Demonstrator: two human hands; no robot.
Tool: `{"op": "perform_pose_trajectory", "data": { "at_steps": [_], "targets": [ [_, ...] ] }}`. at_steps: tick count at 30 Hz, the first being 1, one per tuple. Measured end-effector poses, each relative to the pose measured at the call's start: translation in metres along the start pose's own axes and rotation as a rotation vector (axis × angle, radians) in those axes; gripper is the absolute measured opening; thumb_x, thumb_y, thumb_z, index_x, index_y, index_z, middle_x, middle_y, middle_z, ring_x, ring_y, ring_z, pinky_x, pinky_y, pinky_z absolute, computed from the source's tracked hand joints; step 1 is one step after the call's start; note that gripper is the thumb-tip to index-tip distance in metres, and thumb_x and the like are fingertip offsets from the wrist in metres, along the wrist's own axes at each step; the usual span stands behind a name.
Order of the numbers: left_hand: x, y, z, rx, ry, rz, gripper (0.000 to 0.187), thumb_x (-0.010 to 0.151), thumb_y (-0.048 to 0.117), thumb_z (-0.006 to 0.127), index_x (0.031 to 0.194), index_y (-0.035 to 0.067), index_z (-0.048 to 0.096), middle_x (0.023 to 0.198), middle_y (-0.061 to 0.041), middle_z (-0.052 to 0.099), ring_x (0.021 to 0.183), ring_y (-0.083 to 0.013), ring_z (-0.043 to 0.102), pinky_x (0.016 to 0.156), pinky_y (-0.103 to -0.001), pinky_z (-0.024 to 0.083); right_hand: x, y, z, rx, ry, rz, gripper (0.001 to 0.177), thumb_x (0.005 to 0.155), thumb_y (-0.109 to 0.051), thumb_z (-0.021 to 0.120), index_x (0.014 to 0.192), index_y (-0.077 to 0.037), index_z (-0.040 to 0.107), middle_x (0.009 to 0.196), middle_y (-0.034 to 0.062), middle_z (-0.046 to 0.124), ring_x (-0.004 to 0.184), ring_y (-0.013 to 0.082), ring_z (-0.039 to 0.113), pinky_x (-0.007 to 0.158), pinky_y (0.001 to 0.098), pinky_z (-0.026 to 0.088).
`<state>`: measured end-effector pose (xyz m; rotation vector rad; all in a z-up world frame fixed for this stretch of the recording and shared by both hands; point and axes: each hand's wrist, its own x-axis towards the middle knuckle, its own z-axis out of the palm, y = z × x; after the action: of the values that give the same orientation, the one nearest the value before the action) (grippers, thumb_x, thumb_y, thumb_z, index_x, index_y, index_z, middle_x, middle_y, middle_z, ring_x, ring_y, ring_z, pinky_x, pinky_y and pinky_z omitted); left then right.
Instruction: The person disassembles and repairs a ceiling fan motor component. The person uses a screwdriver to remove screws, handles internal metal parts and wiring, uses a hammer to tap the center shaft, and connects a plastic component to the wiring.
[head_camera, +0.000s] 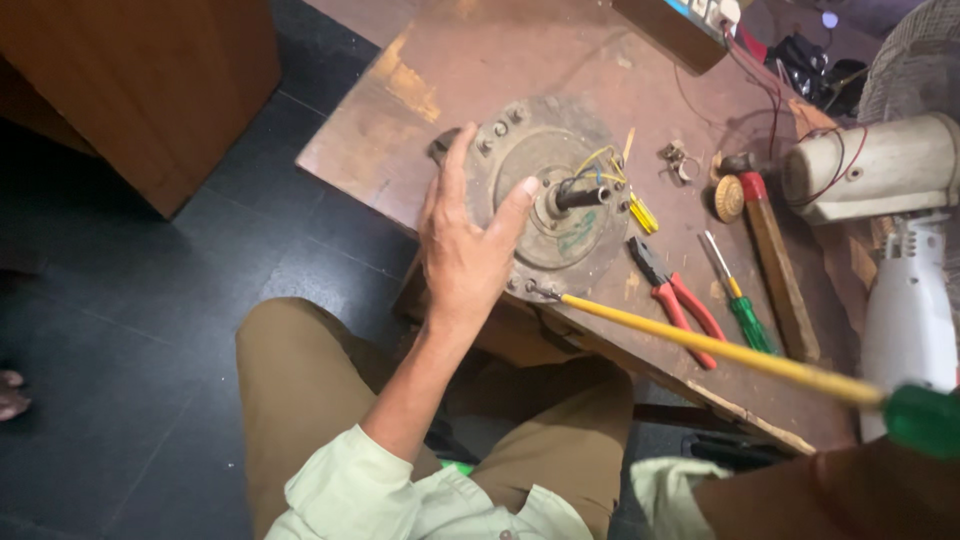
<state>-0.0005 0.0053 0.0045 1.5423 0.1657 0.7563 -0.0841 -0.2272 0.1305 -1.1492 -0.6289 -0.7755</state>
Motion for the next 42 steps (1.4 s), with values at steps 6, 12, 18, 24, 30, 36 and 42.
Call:
{"op": "perform_pose_trajectory", "data": {
  "at_steps": [6, 12, 18, 24, 30, 36, 42],
  "targets": [
    [0.0, 0.001, 0.0, -0.011, -0.003, -0.012, 0.068, 0.092, 0.027, 0.081, 0.149, 0.005, 0.05, 0.141, -0.024, 0.062, 0.132, -0.0384, 0.061, 0.112, -0.044, 0.047, -0.01, 0.001, -0.006, -0.002, -0.009, 0.007, 0.038, 0.105, -0.019, 0.054, 0.074, -0.011, 0.034, 0.066, -0.0006, 0.03, 0.052, 0.0083, 0.034, 0.049, 0.0213, 0.023],
    [0.001, 0.004, 0.0, -0.009, 0.0, 0.018, 0.068, 0.093, 0.027, 0.08, 0.149, 0.004, 0.049, 0.142, -0.024, 0.062, 0.134, -0.0386, 0.06, 0.113, -0.044, 0.047, -0.023, 0.0, -0.008, -0.004, 0.004, -0.008, 0.037, 0.104, -0.019, 0.055, 0.074, -0.012, 0.034, 0.066, -0.0008, 0.031, 0.051, 0.0079, 0.034, 0.048, 0.0211, 0.024],
    [-0.001, 0.0, -0.001, -0.009, -0.015, 0.006, 0.068, 0.093, 0.027, 0.079, 0.149, 0.004, 0.049, 0.142, -0.024, 0.062, 0.133, -0.0387, 0.06, 0.113, -0.044, 0.047, 0.003, 0.011, -0.005, -0.009, 0.014, 0.03, 0.037, 0.104, -0.019, 0.055, 0.074, -0.012, 0.035, 0.065, -0.001, 0.031, 0.051, 0.0075, 0.034, 0.048, 0.0209, 0.024],
    [0.001, 0.003, -0.001, 0.002, 0.008, 0.037, 0.067, 0.094, 0.026, 0.08, 0.149, 0.004, 0.048, 0.143, -0.024, 0.061, 0.135, -0.0389, 0.059, 0.114, -0.044, 0.046, -0.016, -0.002, -0.002, 0.001, -0.011, 0.007, 0.037, 0.103, -0.019, 0.056, 0.074, -0.012, 0.035, 0.065, -0.0013, 0.031, 0.05, 0.0072, 0.035, 0.048, 0.0208, 0.024],
    [0.003, 0.006, -0.002, 0.012, -0.021, -0.036, 0.068, 0.09, 0.027, 0.08, 0.147, 0.004, 0.05, 0.139, -0.024, 0.062, 0.129, -0.038, 0.061, 0.11, -0.043, 0.048, -0.015, 0.005, -0.006, 0.01, -0.004, 0.004, 0.037, 0.102, -0.02, 0.057, 0.074, -0.012, 0.035, 0.065, -0.0015, 0.032, 0.05, 0.0068, 0.035, 0.048, 0.0206, 0.025],
    [0.003, 0.009, -0.001, 0.027, 0.022, -0.011, 0.068, 0.089, 0.026, 0.08, 0.146, 0.004, 0.051, 0.138, -0.024, 0.063, 0.129, -0.0388, 0.061, 0.109, -0.043, 0.048, -0.01, 0.025, 0.002, 0.078, -0.004, 0.02, 0.036, 0.102, -0.02, 0.058, 0.074, -0.012, 0.036, 0.065, -0.0017, 0.032, 0.049, 0.0064, 0.036, 0.047, 0.0204, 0.025],
    [0.005, 0.016, -0.002, -0.009, 0.001, -0.021, 0.067, 0.088, 0.024, 0.079, 0.145, 0.003, 0.051, 0.136, -0.024, 0.064, 0.127, -0.0372, 0.063, 0.107, -0.042, 0.049, 0.022, 0.034, 0.007, 0.128, 0.028, -0.023, 0.036, 0.101, -0.02, 0.059, 0.074, -0.012, 0.036, 0.065, -0.002, 0.033, 0.049, 0.006, 0.036, 0.047, 0.0202, 0.025]
  ]
}}
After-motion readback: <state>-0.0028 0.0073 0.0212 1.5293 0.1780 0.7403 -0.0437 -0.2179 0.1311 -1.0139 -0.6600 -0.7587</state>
